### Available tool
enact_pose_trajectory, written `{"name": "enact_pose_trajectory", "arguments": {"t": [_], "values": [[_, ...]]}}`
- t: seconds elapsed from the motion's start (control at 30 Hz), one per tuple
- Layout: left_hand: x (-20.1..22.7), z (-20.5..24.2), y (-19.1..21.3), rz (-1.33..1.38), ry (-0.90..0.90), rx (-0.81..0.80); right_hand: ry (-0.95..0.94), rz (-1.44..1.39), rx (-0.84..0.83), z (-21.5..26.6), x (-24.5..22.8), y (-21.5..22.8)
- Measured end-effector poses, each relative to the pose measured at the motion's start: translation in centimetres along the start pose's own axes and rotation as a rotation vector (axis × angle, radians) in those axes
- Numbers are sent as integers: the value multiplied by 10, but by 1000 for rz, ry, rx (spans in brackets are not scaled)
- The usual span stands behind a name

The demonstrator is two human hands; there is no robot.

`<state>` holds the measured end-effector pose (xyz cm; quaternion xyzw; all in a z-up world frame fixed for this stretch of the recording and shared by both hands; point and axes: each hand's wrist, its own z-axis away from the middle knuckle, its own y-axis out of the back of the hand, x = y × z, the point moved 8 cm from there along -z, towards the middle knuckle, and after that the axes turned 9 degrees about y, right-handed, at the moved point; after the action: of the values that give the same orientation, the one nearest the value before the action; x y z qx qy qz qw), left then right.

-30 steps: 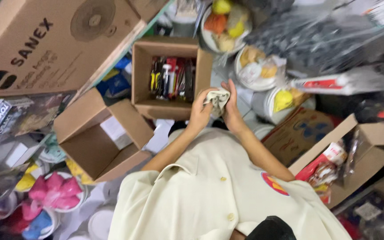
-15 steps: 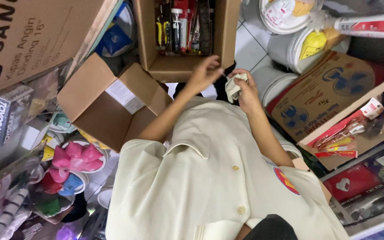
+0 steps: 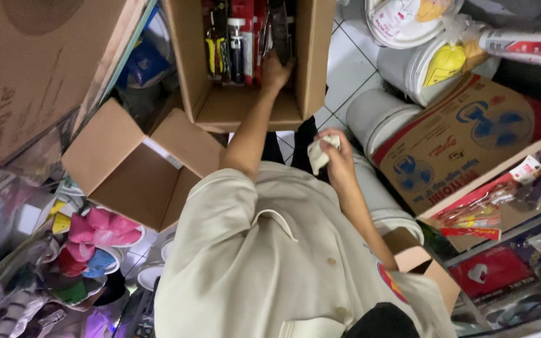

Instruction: The person wipes down packaged items like a pen set and a flashlight using a white cloth while standing in a storage area. The items are then placed into a cardboard box containing other hardware supplies.

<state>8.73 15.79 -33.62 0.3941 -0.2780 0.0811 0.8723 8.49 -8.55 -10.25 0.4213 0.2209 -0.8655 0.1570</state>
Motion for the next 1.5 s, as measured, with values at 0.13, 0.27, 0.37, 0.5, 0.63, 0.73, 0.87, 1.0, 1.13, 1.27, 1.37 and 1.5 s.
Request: {"name": "enact_pose_trajectory", "arguments": {"t": [0.13,0.27,0.37,0.5,0.63,0.73,0.87,1.0,1.13,1.27,1.37,1.5], "values": [[-5,-11,-22,-185,147,47,-35,3,73,18,3,21],[-10,-22,-34,-420,78,60,-84,-52,165,18,5,37],[-24,-29,-27,-489,40,4,-63,-47,167,12,3,39],[-20,-13,24,-388,-133,-91,-5,-54,113,-1,-9,32],[14,51,119,-223,-534,-44,16,-17,23,-11,-19,14],[43,104,176,-173,-684,-31,53,65,-49,-19,-35,-9],[70,167,227,232,-624,-84,214,138,-102,-17,-79,-44],[122,207,231,739,-597,-162,572,471,-204,6,-137,-84],[179,237,190,1569,-242,-961,687,671,-113,28,-164,-86],[211,252,184,1661,-139,-1441,950,589,-25,47,-199,-71],[205,251,179,1499,-177,-1466,960,748,338,64,-246,-26],[188,254,150,1270,-124,-1439,1193,790,436,103,-319,-22]]}}
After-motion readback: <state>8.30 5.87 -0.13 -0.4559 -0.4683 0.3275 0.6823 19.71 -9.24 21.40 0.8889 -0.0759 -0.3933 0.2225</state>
